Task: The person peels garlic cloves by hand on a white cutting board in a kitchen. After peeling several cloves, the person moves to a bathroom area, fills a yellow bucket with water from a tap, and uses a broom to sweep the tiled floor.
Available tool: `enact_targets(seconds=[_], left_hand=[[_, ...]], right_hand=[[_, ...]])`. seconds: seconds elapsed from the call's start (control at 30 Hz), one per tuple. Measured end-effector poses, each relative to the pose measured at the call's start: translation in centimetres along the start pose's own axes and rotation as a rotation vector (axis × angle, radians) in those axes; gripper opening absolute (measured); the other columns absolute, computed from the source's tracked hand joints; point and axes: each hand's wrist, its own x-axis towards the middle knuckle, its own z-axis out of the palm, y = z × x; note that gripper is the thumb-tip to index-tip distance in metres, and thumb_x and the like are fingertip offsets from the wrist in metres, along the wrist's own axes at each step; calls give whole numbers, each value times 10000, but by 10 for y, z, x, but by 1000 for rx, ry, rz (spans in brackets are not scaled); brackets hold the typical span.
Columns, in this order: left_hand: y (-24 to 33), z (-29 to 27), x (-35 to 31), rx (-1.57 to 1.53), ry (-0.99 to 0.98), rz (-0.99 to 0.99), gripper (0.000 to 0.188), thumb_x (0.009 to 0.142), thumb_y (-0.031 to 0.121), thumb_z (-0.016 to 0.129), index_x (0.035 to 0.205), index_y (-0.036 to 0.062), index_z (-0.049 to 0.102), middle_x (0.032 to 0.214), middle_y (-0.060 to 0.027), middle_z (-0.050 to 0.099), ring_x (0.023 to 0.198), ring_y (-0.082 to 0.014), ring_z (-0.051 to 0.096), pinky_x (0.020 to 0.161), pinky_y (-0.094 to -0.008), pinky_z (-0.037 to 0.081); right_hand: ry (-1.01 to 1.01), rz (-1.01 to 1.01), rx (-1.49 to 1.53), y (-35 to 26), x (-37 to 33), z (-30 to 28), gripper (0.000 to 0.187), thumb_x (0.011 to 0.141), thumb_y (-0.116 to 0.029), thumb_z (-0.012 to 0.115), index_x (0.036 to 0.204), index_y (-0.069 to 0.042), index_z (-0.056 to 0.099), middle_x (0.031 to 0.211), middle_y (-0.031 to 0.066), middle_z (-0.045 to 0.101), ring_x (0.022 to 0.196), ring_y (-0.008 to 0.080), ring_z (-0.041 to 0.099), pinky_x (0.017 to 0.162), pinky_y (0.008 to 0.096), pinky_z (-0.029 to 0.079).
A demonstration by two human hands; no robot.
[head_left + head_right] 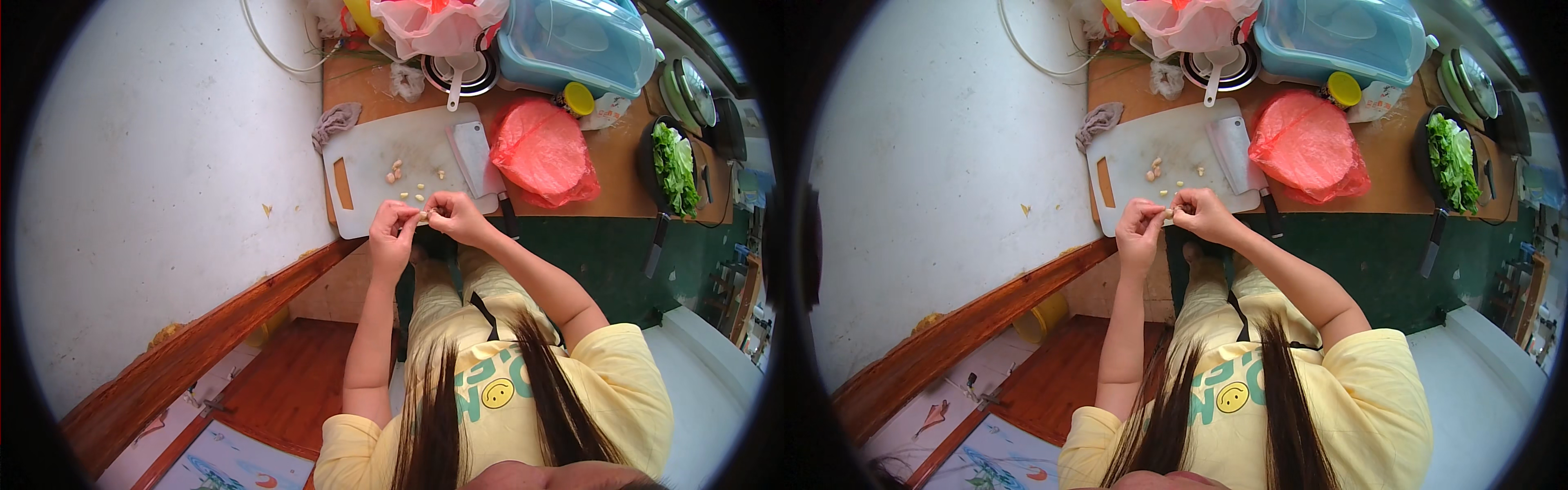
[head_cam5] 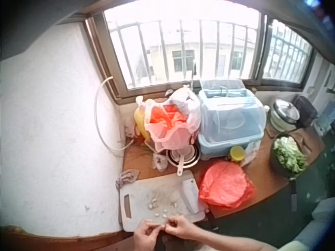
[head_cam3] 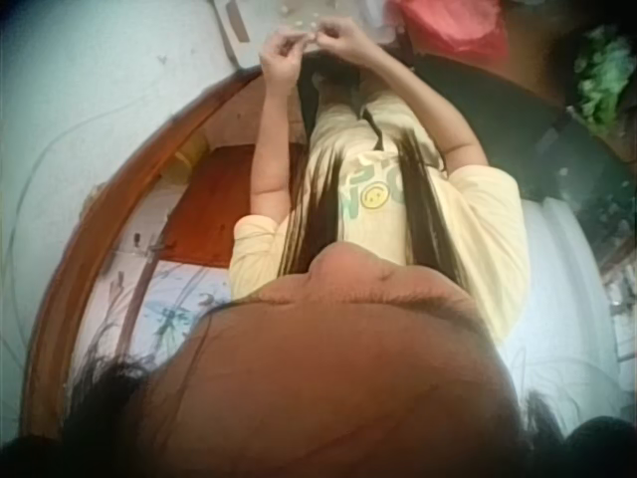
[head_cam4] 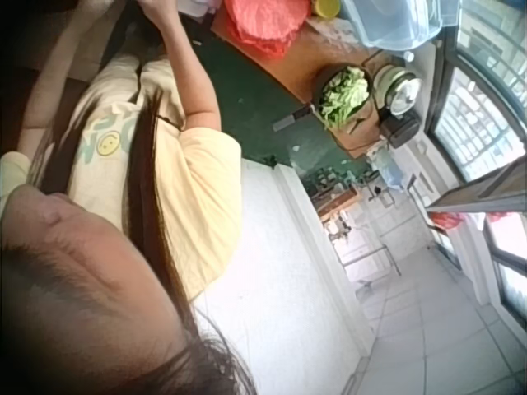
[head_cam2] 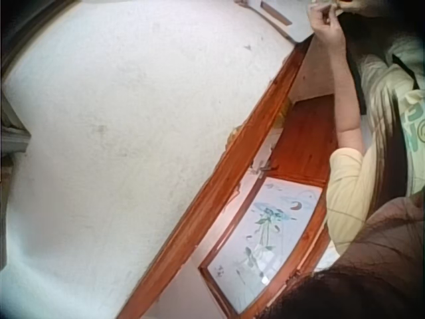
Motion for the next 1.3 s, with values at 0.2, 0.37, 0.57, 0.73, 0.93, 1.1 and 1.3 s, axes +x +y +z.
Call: enact_targets(seconds=[0.2, 0.37, 0.57, 0.73, 0.93, 1.1, 1.3], left_hand=[[9, 14, -8, 10, 89, -21, 68, 788, -47, 553, 837, -26, 594, 869, -41, 519, 744, -89, 533, 659, -199, 463], [10, 10, -8, -294, 38, -184, 122, 793, -34, 552, 906, -42, 598, 916, -62, 560, 785, -109, 558, 729, -220, 473], [10, 3, -8, -359, -9, -295, 148, 799, -12, 559, 941, -47, 582, 836, -57, 592, 742, -107, 575, 685, -223, 485], [21, 14, -14, -102, 168, -265, 137, 805, -5, 558, 937, -37, 572, 773, -50, 595, 663, -94, 576, 623, -207, 489], [9, 16, -15, 56, 183, -69, 111, 797, -20, 559, 906, -20, 575, 783, -46, 594, 657, -86, 575, 614, -204, 491], [13, 13, -10, 365, 123, 156, 133, 758, -51, 567, 883, -11, 587, 813, -78, 595, 662, -132, 591, 596, -231, 495], [8, 17, -8, 730, 136, 357, 175, 715, -62, 558, 873, 9, 583, 813, -120, 578, 713, -258, 574, 630, -325, 476]], right_hand=[[56, -49, 107, -13, -7, 5, 87, 761, -49, 539, 723, 30, 540, 589, -44, 469, 546, 9, 403, 472, 176, 345], [29, -85, -56, -1, -6, 2, 58, 786, -31, 526, 786, 25, 540, 673, -19, 527, 581, 9, 442, 501, 162, 367], [7, -134, -21, 0, -5, 3, 89, 762, -56, 550, 766, 33, 551, 586, -31, 490, 549, 15, 433, 475, 184, 366], [67, -90, -101, -8, -8, 1, 85, 765, -50, 537, 765, 35, 547, 593, -16, 511, 556, 20, 455, 483, 190, 383], [81, -127, -95, -7, -8, 3, 96, 797, -71, 535, 793, 24, 552, 622, -15, 522, 538, 23, 461, 450, 171, 366], [36, -60, -41, -6, -7, 1, 122, 815, -95, 544, 845, 20, 574, 662, 15, 576, 547, 51, 521, 453, 173, 416], [182, -107, -42, -5, -5, 9, 167, 800, -125, 569, 818, 35, 614, 642, 64, 602, 525, 76, 538, 448, 228, 425]])
